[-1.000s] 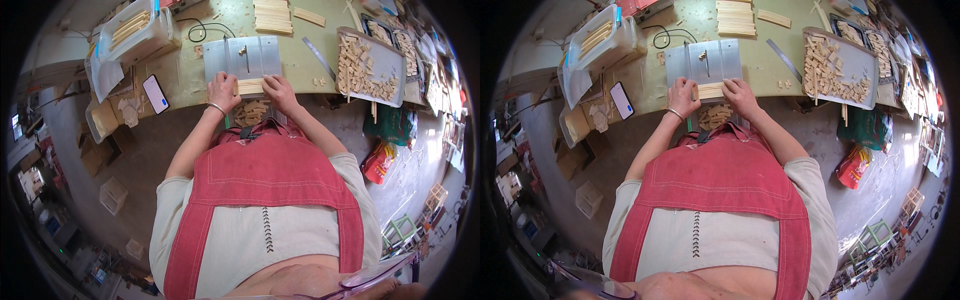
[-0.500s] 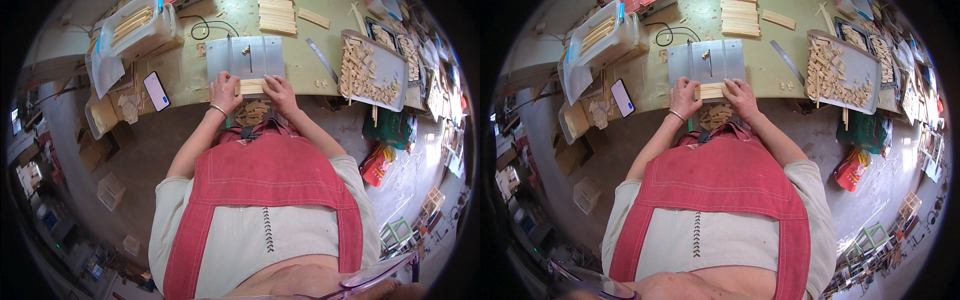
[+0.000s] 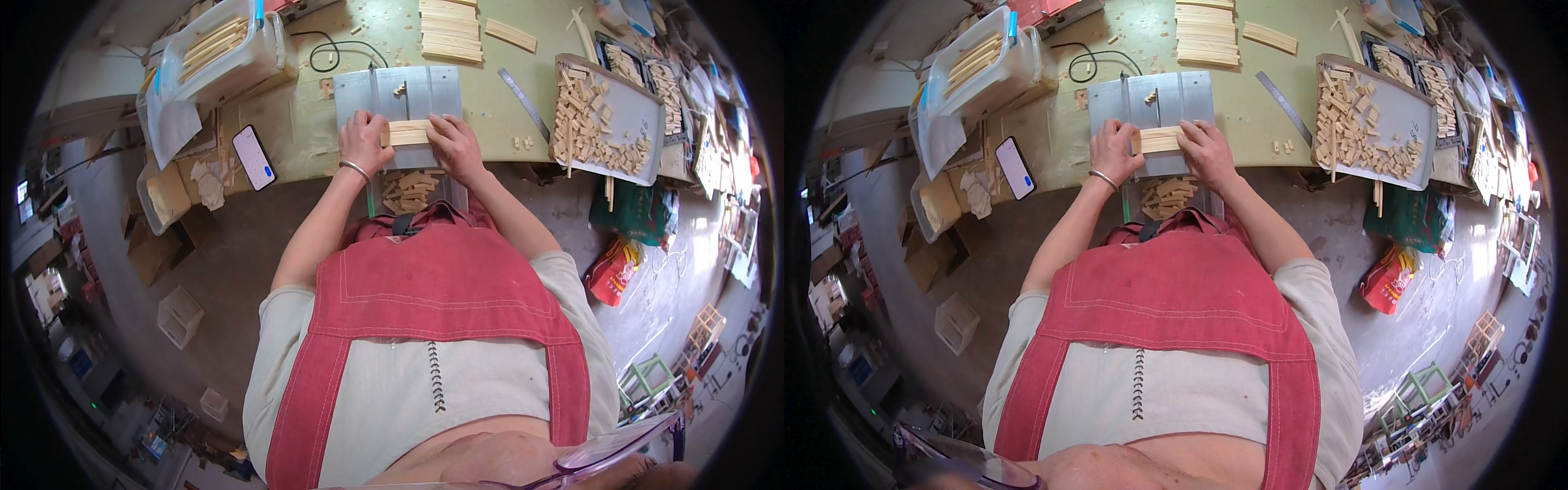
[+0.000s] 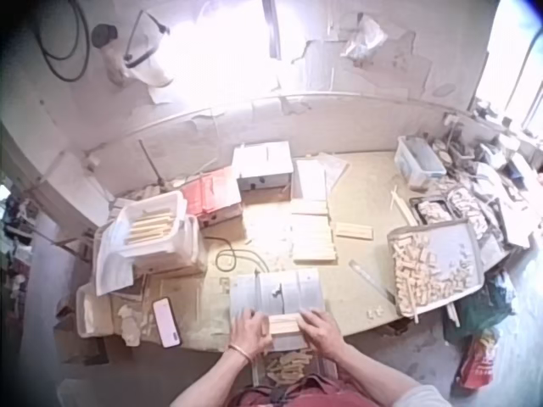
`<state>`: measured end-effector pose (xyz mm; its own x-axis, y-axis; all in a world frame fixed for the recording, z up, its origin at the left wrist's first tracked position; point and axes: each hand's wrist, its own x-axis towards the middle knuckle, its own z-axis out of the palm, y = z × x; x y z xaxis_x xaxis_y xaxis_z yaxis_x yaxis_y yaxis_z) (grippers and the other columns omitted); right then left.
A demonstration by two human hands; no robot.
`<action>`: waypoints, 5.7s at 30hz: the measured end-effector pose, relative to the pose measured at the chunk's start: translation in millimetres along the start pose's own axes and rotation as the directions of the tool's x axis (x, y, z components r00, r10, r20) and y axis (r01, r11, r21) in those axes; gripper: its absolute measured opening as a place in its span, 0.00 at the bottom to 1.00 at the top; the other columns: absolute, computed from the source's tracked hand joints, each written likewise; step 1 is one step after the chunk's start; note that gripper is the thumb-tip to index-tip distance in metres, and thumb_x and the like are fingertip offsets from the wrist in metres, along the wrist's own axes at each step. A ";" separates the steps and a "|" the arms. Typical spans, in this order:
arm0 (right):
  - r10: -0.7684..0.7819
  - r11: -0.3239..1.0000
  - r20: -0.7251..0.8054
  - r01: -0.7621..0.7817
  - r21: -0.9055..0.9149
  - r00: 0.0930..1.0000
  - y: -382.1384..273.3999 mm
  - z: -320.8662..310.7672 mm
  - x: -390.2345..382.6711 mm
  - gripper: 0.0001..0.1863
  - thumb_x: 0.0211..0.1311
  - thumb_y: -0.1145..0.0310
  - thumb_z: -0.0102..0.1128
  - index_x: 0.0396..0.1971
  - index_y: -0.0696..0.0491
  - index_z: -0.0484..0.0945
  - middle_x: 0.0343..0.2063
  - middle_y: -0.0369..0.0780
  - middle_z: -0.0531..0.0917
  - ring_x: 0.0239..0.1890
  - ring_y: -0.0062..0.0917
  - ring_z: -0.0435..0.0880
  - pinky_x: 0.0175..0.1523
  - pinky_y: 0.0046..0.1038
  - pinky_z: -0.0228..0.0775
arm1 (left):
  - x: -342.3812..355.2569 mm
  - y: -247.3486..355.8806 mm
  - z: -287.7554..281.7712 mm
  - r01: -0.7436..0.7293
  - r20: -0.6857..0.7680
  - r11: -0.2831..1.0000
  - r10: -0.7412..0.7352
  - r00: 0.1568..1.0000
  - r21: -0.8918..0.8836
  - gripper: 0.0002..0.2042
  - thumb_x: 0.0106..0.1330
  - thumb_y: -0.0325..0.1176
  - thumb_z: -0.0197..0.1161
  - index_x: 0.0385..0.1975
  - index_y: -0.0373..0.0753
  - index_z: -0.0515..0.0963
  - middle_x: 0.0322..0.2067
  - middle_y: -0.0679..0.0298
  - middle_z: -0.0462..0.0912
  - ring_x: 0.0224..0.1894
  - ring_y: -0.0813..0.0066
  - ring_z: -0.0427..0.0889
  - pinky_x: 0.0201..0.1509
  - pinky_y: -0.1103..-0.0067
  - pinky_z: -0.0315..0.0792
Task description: The person repeatedly picks up small wooden sticks, places them on a table saw, and cuts them into smaller pieces. The cut pieces are collected in a tray on the table.
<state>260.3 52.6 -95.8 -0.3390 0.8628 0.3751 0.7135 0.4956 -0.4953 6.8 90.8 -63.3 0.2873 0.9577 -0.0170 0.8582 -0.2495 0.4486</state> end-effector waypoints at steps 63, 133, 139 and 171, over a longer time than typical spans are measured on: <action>0.133 0.990 0.170 -0.138 0.021 0.976 0.2 4.2 33.4 0.27 0.50 0.61 0.73 0.53 0.49 0.82 0.44 0.40 0.79 0.51 0.38 0.79 0.55 0.41 0.70 | 18.1 7.9 -13.2 -0.091 0.071 0.987 0.082 0.994 0.134 0.26 0.38 0.37 0.84 0.40 0.49 0.80 0.44 0.64 0.77 0.49 0.59 0.77 0.53 0.62 0.70; 0.614 0.348 -0.668 -0.904 -0.248 0.420 414.1 -243.7 -85.5 0.27 0.53 0.55 0.72 0.51 0.55 0.82 0.47 0.47 0.84 0.53 0.43 0.83 0.58 0.41 0.75 | -160.3 13.6 -42.8 0.658 0.390 0.698 -0.544 0.744 -0.283 0.17 0.70 0.22 0.66 0.58 0.35 0.77 0.34 0.65 0.83 0.34 0.79 0.82 0.40 0.79 0.79; 0.416 0.903 -0.344 -0.426 0.049 0.842 328.3 -183.4 20.2 0.12 0.59 0.67 0.69 0.41 0.54 0.86 0.43 0.43 0.85 0.50 0.40 0.83 0.55 0.40 0.74 | -152.1 27.4 -37.2 0.658 0.336 0.708 -0.573 0.748 -0.258 0.16 0.71 0.23 0.65 0.58 0.35 0.77 0.34 0.64 0.84 0.35 0.79 0.83 0.41 0.78 0.80; 0.386 0.921 -0.121 -0.389 0.001 0.915 223.5 -76.8 65.6 0.27 0.46 0.67 0.69 0.51 0.56 0.79 0.46 0.48 0.79 0.53 0.46 0.76 0.62 0.46 0.70 | -185.5 -11.7 -34.3 0.569 0.138 0.773 -0.554 0.821 -0.279 0.15 0.71 0.28 0.65 0.56 0.37 0.79 0.37 0.59 0.85 0.37 0.71 0.85 0.45 0.74 0.80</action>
<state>444.6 212.3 -121.7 0.0397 0.9683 0.2468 0.7886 0.1213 -0.6028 -71.1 -79.1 -34.8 -0.1808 0.9045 -0.3863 0.7084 0.3922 0.5867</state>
